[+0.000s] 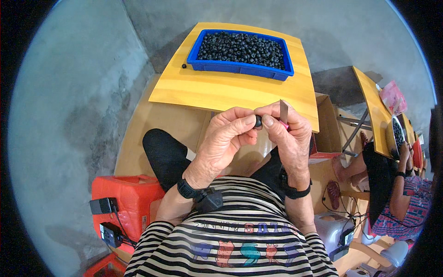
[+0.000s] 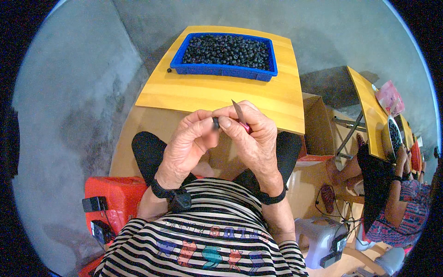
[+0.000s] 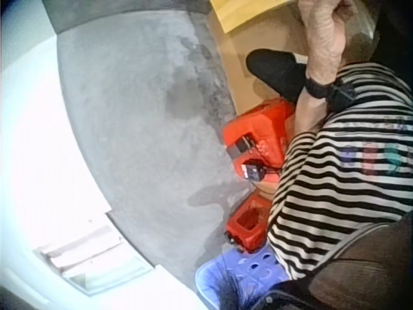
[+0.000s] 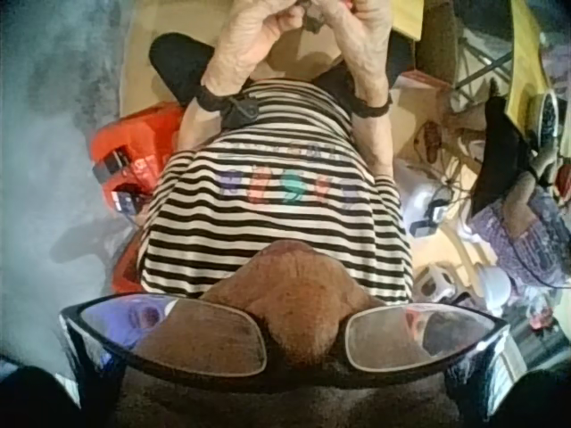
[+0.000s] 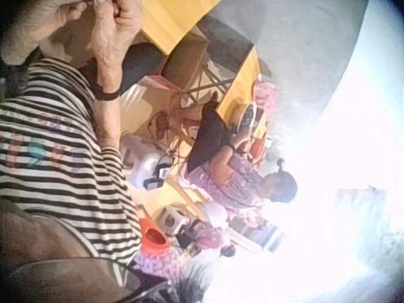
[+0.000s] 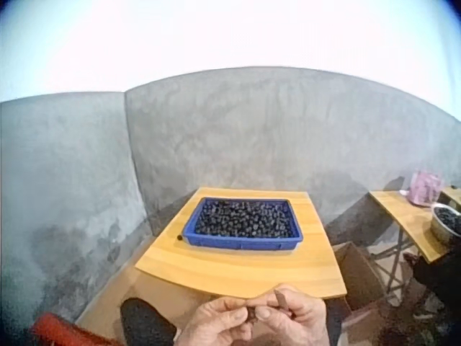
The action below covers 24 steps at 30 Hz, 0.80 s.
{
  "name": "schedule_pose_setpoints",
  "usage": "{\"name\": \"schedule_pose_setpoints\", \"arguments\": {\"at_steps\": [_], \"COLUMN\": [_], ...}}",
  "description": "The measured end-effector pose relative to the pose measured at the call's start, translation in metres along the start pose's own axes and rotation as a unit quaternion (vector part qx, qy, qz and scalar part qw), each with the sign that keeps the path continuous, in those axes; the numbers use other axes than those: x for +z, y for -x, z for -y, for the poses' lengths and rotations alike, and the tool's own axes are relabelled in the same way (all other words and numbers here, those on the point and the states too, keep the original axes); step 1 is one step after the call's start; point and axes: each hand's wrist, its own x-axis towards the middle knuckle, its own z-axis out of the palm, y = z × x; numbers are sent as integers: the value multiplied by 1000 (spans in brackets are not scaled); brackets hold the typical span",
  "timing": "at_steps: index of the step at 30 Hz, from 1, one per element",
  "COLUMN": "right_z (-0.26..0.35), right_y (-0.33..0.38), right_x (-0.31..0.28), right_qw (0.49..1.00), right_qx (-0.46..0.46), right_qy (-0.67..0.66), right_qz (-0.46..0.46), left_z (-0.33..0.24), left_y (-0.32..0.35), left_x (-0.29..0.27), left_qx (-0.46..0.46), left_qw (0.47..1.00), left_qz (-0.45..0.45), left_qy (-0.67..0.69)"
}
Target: Removing flash and cleaning small rubber or plastic parts using a blade and cloth.
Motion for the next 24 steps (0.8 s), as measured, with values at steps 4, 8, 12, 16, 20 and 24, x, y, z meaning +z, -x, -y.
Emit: {"name": "schedule_pose_setpoints", "arguments": {"at_steps": [4, 8, 12, 16, 20, 24], "right_z": [7, 9, 12, 13, 14, 18], "right_y": [5, 10, 13, 12, 12, 14], "right_x": [-5, -3, 6, 8, 7, 8], "right_qw": [998, 966, 936, 918, 902, 897], "right_qx": [-15, -170, -205, -236, -267, -278], "right_qy": [65, 194, 284, 319, 339, 342], "right_qz": [-18, 22, 21, 11, 3, 7], "left_z": [-4, -11, -15, -15, -15, -14], "left_y": [2, 7, 11, 12, 14, 16], "left_x": [4, 6, 8, 6, 9, 10], "left_qx": [36, 42, 52, 56, 64, 64], "left_qw": [999, 998, 997, 998, 997, 997], "left_qz": [-4, -23, -40, -7, 4, 4], "left_qy": [-28, -34, -50, -40, -42, -42]}}
